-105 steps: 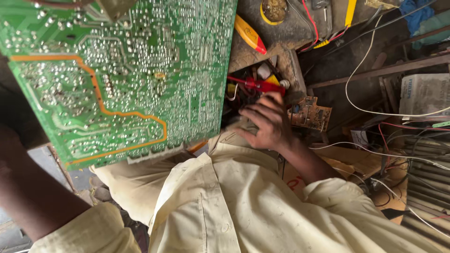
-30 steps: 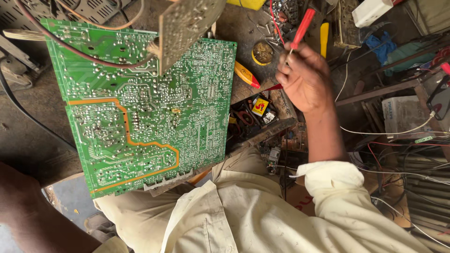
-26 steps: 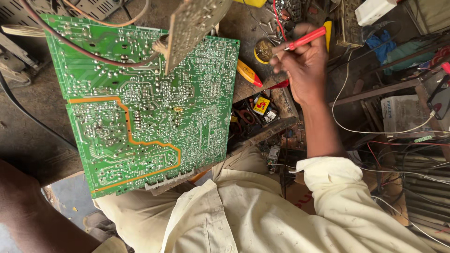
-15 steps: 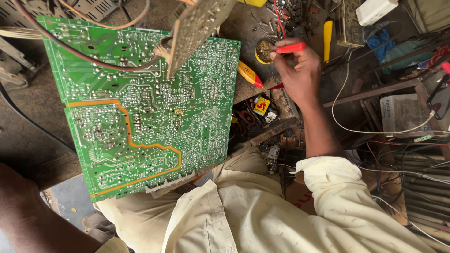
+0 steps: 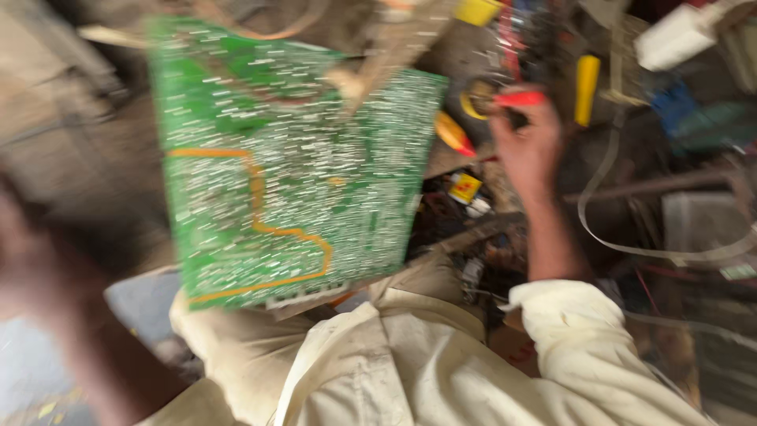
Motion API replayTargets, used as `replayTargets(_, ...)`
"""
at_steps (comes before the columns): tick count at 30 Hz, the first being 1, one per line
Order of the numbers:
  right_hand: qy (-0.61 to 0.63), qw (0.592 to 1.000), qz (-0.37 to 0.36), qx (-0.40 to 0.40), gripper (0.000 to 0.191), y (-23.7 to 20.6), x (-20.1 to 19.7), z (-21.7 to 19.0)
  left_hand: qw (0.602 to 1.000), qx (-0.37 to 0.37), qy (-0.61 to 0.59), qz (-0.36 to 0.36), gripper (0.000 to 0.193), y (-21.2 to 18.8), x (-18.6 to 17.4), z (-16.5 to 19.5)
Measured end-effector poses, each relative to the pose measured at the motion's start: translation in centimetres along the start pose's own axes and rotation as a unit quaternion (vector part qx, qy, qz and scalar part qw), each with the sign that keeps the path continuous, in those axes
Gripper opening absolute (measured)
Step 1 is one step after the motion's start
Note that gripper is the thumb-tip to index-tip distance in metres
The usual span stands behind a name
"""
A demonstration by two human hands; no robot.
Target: The person sits on the floor and solders a green circuit board using a soldering iron and solder wire. They briefly switch to a red-handled tool to adjust components before resuming soldering.
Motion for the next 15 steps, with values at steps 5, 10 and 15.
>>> replayTargets(5, -0.016, 1.000, -0.017, -0.018, 0.018, -0.1, 0.4, 0.0, 0.983, 0.137, -0.069, 0.099, 0.009, 0.4, -1.8, 3.2)
replayTargets(10, -0.022, 0.999, -0.022, 0.040, 0.018, -0.5, 0.7, 0.6, 0.981, 0.168, -0.025, 0.098, 0.016, 0.0, -1.9, 3.7)
replayTargets(15, -0.002, 1.000, 0.014, 0.001, 0.024, 0.1, 0.5, -1.8, 0.982, 0.154, 0.017, 0.108, 0.018, -0.2, -2.2, 3.4)
Point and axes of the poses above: each hand's wrist, its own y-axis towards the middle knuckle, its own x-axis out of the palm, z = x × y, the point moved 10 cm from there along y, towards the middle knuckle, and after that the axes turned 5 degrees about -z, right-handed, at the moved point
